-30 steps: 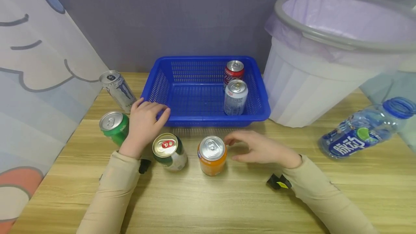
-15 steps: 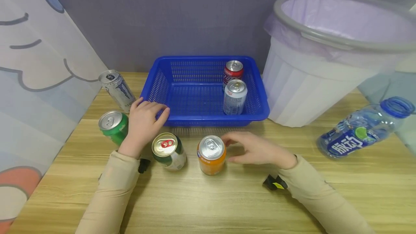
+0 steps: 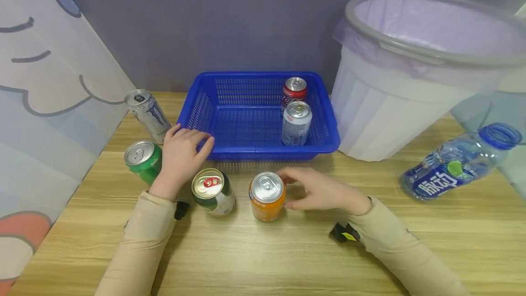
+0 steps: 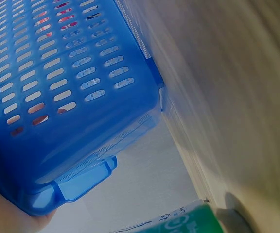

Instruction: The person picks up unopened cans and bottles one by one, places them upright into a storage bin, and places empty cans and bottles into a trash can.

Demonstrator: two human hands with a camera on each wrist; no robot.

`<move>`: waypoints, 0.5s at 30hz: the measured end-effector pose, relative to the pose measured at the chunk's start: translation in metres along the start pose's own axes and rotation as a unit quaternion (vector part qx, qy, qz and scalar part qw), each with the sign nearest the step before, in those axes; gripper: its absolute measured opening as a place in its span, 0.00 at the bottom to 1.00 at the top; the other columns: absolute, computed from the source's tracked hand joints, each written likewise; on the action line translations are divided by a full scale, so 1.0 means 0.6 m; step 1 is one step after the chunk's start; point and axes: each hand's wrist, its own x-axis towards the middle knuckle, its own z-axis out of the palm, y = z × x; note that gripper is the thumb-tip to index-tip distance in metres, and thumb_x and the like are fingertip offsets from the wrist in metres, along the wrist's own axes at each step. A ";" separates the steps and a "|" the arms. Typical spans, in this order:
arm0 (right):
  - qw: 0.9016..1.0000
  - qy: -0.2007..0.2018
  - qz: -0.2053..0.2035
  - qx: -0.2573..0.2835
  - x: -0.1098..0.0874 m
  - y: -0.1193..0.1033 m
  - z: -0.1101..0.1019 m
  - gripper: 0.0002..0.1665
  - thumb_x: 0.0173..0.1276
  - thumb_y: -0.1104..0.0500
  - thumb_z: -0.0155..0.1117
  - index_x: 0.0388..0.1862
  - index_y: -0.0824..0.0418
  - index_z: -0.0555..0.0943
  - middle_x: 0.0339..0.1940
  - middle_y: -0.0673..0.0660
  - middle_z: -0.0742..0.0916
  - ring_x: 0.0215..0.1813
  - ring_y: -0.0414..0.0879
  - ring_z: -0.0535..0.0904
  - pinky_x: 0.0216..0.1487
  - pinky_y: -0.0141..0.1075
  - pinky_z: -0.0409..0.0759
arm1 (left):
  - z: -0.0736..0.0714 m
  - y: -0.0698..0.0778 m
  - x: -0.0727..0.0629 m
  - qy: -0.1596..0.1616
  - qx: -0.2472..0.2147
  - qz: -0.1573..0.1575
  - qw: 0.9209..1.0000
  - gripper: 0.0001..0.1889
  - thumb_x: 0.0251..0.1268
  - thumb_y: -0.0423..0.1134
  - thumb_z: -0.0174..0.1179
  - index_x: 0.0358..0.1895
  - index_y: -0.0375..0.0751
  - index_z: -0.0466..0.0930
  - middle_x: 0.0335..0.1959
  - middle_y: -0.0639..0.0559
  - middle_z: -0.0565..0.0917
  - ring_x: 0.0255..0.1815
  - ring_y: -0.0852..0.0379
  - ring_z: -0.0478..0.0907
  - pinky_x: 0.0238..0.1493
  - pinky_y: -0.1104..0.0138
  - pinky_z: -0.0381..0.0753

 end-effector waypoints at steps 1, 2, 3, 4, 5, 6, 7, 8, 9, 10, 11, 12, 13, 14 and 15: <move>1.000 0.000 0.001 -0.001 0.000 0.000 0.001 0.32 0.57 0.58 0.69 0.59 0.66 0.70 0.52 0.56 0.83 0.55 0.49 0.79 0.57 0.43 0.78 | 0.000 0.000 0.000 0.001 0.000 0.000 1.000 0.18 0.66 0.47 0.51 0.38 0.37 0.85 0.37 0.43 0.87 0.43 0.42 0.79 0.66 0.48 0.60; 1.000 0.001 0.001 0.000 0.001 -0.001 0.001 0.33 0.57 0.58 0.69 0.60 0.66 0.70 0.52 0.56 0.83 0.55 0.49 0.79 0.57 0.43 0.78 | 0.000 0.000 0.000 0.002 0.000 0.001 1.000 0.18 0.66 0.47 0.51 0.38 0.37 0.85 0.37 0.43 0.87 0.43 0.42 0.79 0.66 0.48 0.60; 1.000 0.000 0.002 0.000 0.001 -0.001 0.001 0.33 0.57 0.58 0.69 0.60 0.66 0.69 0.52 0.56 0.83 0.55 0.49 0.79 0.57 0.43 0.78 | 0.000 0.001 -0.001 0.003 0.000 0.001 1.000 0.18 0.66 0.47 0.51 0.38 0.37 0.85 0.37 0.43 0.87 0.43 0.42 0.79 0.66 0.48 0.60; 1.000 0.000 0.002 0.001 0.002 -0.001 0.001 0.33 0.57 0.58 0.70 0.60 0.66 0.69 0.53 0.56 0.83 0.55 0.49 0.79 0.57 0.43 0.78 | 0.000 0.001 -0.001 0.003 0.001 0.001 1.000 0.18 0.66 0.47 0.51 0.38 0.37 0.85 0.36 0.43 0.87 0.43 0.42 0.79 0.65 0.48 0.60; 1.000 0.000 0.002 0.002 0.002 -0.001 0.002 0.34 0.57 0.58 0.70 0.60 0.66 0.69 0.53 0.56 0.83 0.55 0.49 0.79 0.57 0.43 0.78 | 0.000 0.001 -0.001 0.004 0.001 0.001 1.000 0.18 0.66 0.47 0.51 0.38 0.37 0.85 0.36 0.43 0.87 0.43 0.42 0.79 0.66 0.48 0.60; 1.000 0.000 0.001 0.004 0.002 -0.001 0.002 0.34 0.57 0.58 0.70 0.60 0.66 0.69 0.53 0.56 0.83 0.55 0.49 0.79 0.58 0.43 0.78 | 0.000 0.001 -0.001 0.004 0.001 0.002 1.000 0.18 0.66 0.47 0.51 0.38 0.37 0.85 0.36 0.43 0.87 0.43 0.42 0.79 0.65 0.48 0.60; 1.000 0.001 0.000 0.005 0.003 -0.002 0.002 0.34 0.56 0.58 0.70 0.60 0.66 0.69 0.53 0.56 0.82 0.56 0.49 0.79 0.58 0.43 0.78 | 0.000 0.001 -0.001 0.003 0.002 0.002 1.000 0.18 0.66 0.47 0.51 0.38 0.37 0.85 0.36 0.43 0.87 0.43 0.42 0.79 0.65 0.48 0.60; 1.000 0.001 0.000 0.006 0.003 -0.001 0.003 0.34 0.56 0.58 0.70 0.60 0.66 0.69 0.53 0.56 0.82 0.56 0.49 0.79 0.58 0.43 0.78 | 0.000 0.001 -0.001 0.003 0.002 0.002 1.000 0.18 0.66 0.47 0.51 0.38 0.37 0.85 0.36 0.43 0.87 0.43 0.42 0.79 0.65 0.48 0.60; 1.000 0.001 -0.001 0.006 0.003 -0.001 0.003 0.34 0.56 0.58 0.71 0.60 0.66 0.69 0.53 0.56 0.82 0.55 0.49 0.79 0.58 0.43 0.78 | -0.001 0.001 -0.001 0.004 0.002 0.003 1.000 0.18 0.66 0.47 0.51 0.38 0.37 0.85 0.36 0.43 0.87 0.43 0.42 0.79 0.65 0.48 0.60; 1.000 0.002 -0.001 0.006 0.004 -0.002 0.003 0.35 0.55 0.58 0.71 0.60 0.66 0.69 0.53 0.56 0.82 0.55 0.49 0.79 0.58 0.43 0.78 | -0.001 0.001 -0.001 0.004 0.002 0.002 1.000 0.18 0.66 0.47 0.51 0.37 0.37 0.85 0.36 0.43 0.87 0.43 0.42 0.79 0.65 0.48 0.60; 1.000 0.002 -0.003 0.007 0.005 -0.003 0.004 0.35 0.55 0.57 0.71 0.60 0.66 0.69 0.54 0.56 0.82 0.56 0.49 0.79 0.58 0.43 0.78 | -0.001 0.001 -0.001 0.004 0.002 0.002 1.000 0.18 0.66 0.47 0.51 0.37 0.37 0.85 0.36 0.43 0.87 0.43 0.42 0.79 0.65 0.48 0.60; 1.000 0.002 -0.003 0.007 0.006 -0.003 0.004 0.36 0.55 0.57 0.72 0.60 0.66 0.69 0.54 0.56 0.82 0.56 0.50 0.79 0.58 0.43 0.77 | -0.001 0.001 -0.001 0.005 0.002 0.003 1.000 0.18 0.66 0.47 0.51 0.37 0.37 0.85 0.36 0.43 0.87 0.43 0.42 0.79 0.65 0.48 0.60; 1.000 0.002 -0.005 0.008 0.007 -0.004 0.004 0.36 0.55 0.57 0.72 0.60 0.66 0.69 0.54 0.57 0.82 0.56 0.50 0.79 0.58 0.43 0.77 | -0.001 0.001 -0.001 0.005 0.002 0.003 1.000 0.18 0.66 0.47 0.51 0.37 0.37 0.85 0.36 0.43 0.87 0.43 0.42 0.79 0.65 0.48 0.60; 1.000 0.002 -0.005 0.010 0.008 -0.004 0.005 0.37 0.54 0.57 0.72 0.60 0.66 0.69 0.54 0.57 0.82 0.56 0.50 0.79 0.58 0.43 0.77 | -0.001 0.001 -0.001 0.006 0.002 0.003 1.000 0.18 0.66 0.47 0.51 0.37 0.37 0.85 0.36 0.43 0.87 0.43 0.42 0.79 0.65 0.48 0.60; 1.000 0.002 -0.004 0.011 0.009 -0.005 0.005 0.38 0.54 0.57 0.72 0.61 0.66 0.68 0.55 0.57 0.82 0.56 0.50 0.79 0.59 0.43 0.77 | -0.001 0.001 -0.001 0.006 0.002 0.003 1.000 0.18 0.66 0.47 0.51 0.37 0.37 0.85 0.36 0.43 0.87 0.43 0.42 0.79 0.65 0.48 0.60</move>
